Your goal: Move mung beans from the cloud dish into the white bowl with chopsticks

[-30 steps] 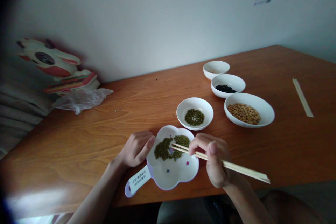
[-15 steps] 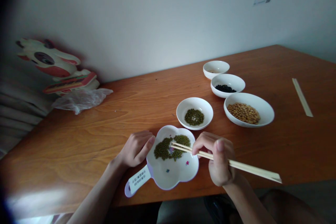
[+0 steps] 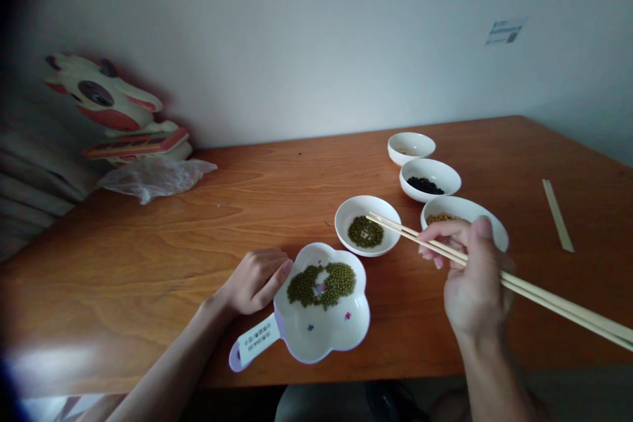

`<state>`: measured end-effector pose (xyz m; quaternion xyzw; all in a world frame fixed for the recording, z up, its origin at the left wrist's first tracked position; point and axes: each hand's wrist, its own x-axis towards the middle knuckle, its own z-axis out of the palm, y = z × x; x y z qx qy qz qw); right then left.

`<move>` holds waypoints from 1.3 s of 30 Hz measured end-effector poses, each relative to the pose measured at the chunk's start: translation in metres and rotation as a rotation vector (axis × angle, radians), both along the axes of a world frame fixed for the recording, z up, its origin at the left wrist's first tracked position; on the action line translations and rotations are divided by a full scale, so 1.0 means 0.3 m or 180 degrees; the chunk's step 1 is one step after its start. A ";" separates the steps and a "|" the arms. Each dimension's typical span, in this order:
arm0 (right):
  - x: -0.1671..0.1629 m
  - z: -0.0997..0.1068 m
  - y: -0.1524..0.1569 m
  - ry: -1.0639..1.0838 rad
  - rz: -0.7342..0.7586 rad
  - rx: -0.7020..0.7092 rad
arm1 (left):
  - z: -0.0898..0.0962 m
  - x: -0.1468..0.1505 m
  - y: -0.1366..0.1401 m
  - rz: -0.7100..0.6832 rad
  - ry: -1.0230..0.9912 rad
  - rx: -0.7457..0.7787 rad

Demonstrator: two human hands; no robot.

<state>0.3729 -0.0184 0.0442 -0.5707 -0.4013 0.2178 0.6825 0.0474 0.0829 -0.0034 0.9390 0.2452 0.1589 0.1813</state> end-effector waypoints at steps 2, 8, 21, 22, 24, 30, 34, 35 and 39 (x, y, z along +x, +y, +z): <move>0.003 0.054 0.019 -0.0184 0.0113 -0.0167 | 0.000 0.001 -0.001 0.0000 0.0027 0.0050; -0.029 0.263 0.064 -0.1796 0.0638 -0.0771 | 0.005 0.006 -0.001 -0.0023 0.0002 0.0146; -0.154 0.192 0.079 -0.2873 0.1796 -0.0856 | 0.010 0.006 0.007 0.0017 0.0018 0.0119; -0.161 0.191 0.076 -0.2873 0.1830 -0.0861 | 0.010 0.007 0.007 0.0007 0.0035 0.0116; -0.173 0.187 0.072 -0.2835 0.1893 -0.0844 | 0.010 0.009 0.006 -0.0007 0.0034 0.0104; -0.205 0.178 0.081 -0.2681 0.1864 -0.0827 | 0.008 0.011 0.005 0.0008 -0.0004 0.0053; -0.226 0.191 0.098 -0.2794 0.1746 -0.0893 | 0.013 0.013 0.006 0.0002 0.0000 -0.0019; -0.229 0.195 0.102 -0.2837 0.1731 -0.0916 | 0.015 0.015 0.005 0.0020 0.0005 -0.0035; -0.239 0.209 0.115 -0.2770 0.1649 -0.0937 | 0.026 0.022 -0.002 0.0132 0.0024 -0.0113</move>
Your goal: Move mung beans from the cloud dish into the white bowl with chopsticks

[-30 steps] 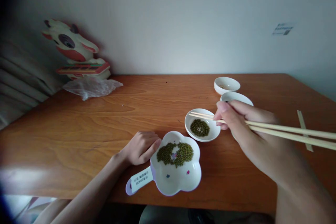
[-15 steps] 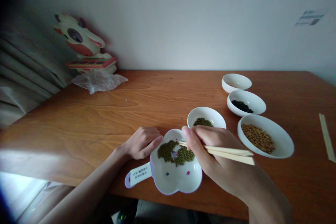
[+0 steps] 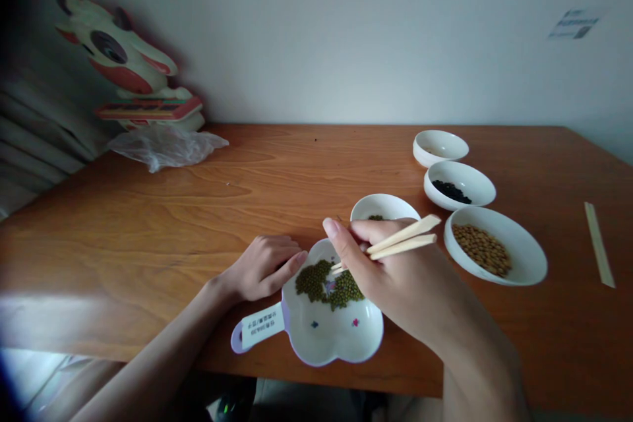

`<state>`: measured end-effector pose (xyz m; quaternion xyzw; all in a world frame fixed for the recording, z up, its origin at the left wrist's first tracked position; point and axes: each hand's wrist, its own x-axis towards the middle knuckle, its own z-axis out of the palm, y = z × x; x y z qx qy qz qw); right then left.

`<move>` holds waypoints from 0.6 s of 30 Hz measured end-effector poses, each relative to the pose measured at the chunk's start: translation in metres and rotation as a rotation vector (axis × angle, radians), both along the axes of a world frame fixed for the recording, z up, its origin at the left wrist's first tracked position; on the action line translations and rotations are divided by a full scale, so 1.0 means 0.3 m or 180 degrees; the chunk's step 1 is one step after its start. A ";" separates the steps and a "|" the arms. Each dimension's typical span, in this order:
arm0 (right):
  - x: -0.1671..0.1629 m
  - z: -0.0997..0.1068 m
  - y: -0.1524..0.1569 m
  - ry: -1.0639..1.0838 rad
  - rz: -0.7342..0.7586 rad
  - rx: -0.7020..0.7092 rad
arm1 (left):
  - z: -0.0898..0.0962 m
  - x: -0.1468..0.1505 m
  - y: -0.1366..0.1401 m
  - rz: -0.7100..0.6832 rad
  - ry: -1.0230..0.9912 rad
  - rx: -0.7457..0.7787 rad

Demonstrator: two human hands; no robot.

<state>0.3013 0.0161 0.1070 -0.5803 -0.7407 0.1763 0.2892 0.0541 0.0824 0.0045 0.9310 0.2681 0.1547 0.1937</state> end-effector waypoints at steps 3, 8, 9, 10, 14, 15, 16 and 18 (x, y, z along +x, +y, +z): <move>0.000 0.012 -0.001 0.0301 -0.0199 0.0016 | 0.008 0.005 -0.006 0.0047 0.0025 -0.0007; 0.022 0.012 -0.013 0.0434 -0.0310 -0.0227 | 0.008 0.010 -0.009 0.0064 0.0120 0.0084; 0.027 0.009 -0.014 0.0423 -0.0281 -0.0265 | 0.007 0.011 -0.009 0.0059 0.0127 0.0113; 0.033 0.006 -0.014 0.0398 -0.0243 -0.0278 | 0.005 0.012 -0.008 0.0046 0.0130 0.0138; 0.042 0.000 -0.005 0.0255 -0.0044 -0.0177 | 0.002 0.015 -0.006 0.0001 0.0153 0.0175; 0.042 -0.001 -0.002 0.0210 0.0011 -0.0200 | 0.003 0.015 -0.005 -0.0007 0.0173 0.0167; 0.041 -0.001 0.000 0.0168 0.0063 -0.0245 | 0.003 0.015 -0.004 -0.0009 0.0199 0.0157; 0.041 -0.005 0.003 0.0109 0.0118 -0.0314 | 0.005 0.015 -0.003 0.0004 0.0253 0.0145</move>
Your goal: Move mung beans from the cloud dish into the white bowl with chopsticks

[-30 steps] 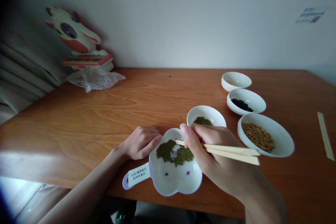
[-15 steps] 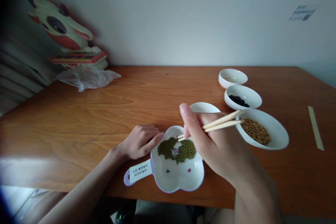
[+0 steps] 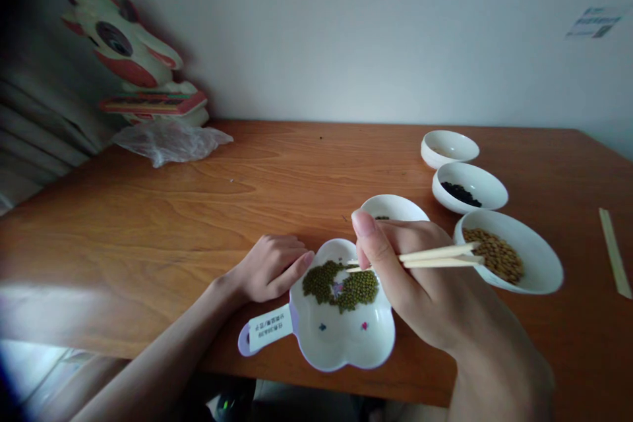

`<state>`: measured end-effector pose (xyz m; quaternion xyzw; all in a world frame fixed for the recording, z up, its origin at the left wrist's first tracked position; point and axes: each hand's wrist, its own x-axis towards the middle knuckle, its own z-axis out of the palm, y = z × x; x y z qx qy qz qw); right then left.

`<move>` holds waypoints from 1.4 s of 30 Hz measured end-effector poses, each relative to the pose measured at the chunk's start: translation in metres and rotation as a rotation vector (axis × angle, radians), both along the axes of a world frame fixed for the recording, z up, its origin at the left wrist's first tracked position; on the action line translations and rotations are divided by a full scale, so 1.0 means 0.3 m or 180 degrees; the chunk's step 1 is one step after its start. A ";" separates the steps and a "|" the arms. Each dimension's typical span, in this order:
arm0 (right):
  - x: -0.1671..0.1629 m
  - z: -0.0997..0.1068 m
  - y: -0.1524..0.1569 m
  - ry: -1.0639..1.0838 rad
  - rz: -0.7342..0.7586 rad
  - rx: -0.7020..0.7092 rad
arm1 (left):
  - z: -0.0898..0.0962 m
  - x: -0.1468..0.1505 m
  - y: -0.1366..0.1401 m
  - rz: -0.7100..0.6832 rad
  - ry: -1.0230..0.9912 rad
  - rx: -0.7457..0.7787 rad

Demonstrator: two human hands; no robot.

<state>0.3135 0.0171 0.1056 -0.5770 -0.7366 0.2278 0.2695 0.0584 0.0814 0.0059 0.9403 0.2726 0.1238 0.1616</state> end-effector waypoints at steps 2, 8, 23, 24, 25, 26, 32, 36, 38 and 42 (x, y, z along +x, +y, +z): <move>0.001 -0.006 0.001 -0.0039 0.0003 0.0035 | 0.001 0.000 0.001 0.0020 0.0036 0.0005; -0.006 -0.012 0.003 -0.0174 0.0022 0.0266 | -0.001 -0.002 -0.002 0.0027 0.0039 -0.0008; -0.062 -0.006 0.009 -0.0397 0.0019 0.0099 | 0.005 -0.001 0.000 -0.0069 -0.0302 -0.0209; -0.061 -0.007 0.011 -0.0404 0.0022 0.0113 | 0.005 -0.001 0.000 -0.0100 -0.0321 -0.0204; -0.060 -0.008 0.013 -0.0416 0.0032 0.0148 | 0.004 -0.001 0.000 -0.0129 -0.0331 -0.0199; -0.060 -0.009 0.014 -0.0425 0.0047 0.0203 | 0.003 -0.001 0.001 -0.0153 -0.0329 -0.0197; -0.059 -0.018 0.019 -0.0376 0.0175 0.0444 | 0.000 0.003 0.002 -0.0201 -0.0302 -0.0207; -0.057 -0.025 0.019 -0.0356 0.0169 0.0381 | 0.000 0.003 -0.001 -0.0198 -0.0300 -0.0167; -0.056 -0.029 0.018 -0.0297 0.0177 0.0280 | 0.000 0.002 -0.003 -0.0187 -0.0289 -0.0150; -0.054 -0.036 0.019 -0.0140 0.0212 0.0084 | 0.002 0.003 -0.005 -0.0160 -0.0264 -0.0135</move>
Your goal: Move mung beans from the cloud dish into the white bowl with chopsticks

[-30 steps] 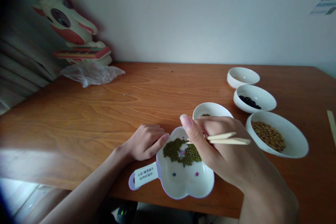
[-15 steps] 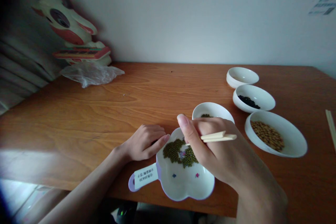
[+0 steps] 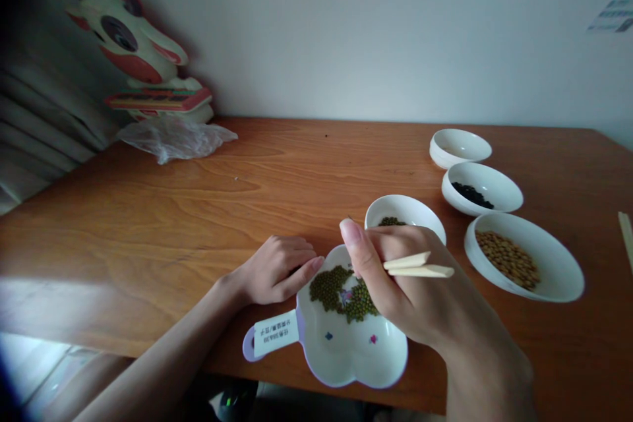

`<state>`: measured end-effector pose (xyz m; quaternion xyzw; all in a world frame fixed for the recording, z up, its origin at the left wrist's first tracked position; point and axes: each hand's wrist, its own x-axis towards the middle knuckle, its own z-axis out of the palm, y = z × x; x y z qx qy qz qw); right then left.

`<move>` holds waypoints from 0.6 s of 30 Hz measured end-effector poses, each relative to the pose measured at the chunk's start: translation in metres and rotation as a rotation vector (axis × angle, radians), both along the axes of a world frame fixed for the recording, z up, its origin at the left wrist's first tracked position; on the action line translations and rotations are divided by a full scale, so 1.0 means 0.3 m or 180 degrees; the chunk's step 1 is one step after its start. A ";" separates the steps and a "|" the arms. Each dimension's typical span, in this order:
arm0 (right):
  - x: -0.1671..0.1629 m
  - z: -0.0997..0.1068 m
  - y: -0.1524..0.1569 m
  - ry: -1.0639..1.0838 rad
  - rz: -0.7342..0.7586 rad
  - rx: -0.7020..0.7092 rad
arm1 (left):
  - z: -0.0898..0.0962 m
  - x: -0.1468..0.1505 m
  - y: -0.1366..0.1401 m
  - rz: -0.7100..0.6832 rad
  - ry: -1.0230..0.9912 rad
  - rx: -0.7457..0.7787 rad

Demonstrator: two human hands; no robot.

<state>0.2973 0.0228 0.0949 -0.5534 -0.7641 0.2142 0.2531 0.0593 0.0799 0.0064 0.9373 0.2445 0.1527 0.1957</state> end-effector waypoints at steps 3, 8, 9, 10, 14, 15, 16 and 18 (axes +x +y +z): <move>0.001 -0.004 0.002 0.0022 0.0003 -0.0012 | 0.004 0.001 -0.001 0.0024 0.0042 -0.0018; 0.001 0.000 0.008 0.0014 0.0067 -0.0030 | 0.010 0.001 -0.001 0.0019 0.0074 -0.0033; 0.000 0.001 0.009 0.0035 0.0079 -0.0025 | 0.010 0.001 -0.001 0.0018 0.0074 -0.0026; -0.001 0.002 0.011 0.0070 0.0081 0.0003 | 0.010 0.001 -0.001 0.0016 0.0078 -0.0016; -0.006 0.002 0.016 0.0127 0.0072 0.0123 | 0.009 0.002 0.000 0.0010 0.0095 0.0033; -0.006 0.002 0.016 0.0113 0.0088 0.0150 | 0.008 0.002 0.000 0.0006 0.0094 0.0037; -0.004 0.003 0.015 0.0100 0.0107 0.0197 | 0.007 0.002 0.000 0.0003 0.0091 0.0038; 0.005 0.009 0.009 0.0130 0.0136 0.0305 | 0.006 0.002 -0.001 0.0006 0.0092 0.0036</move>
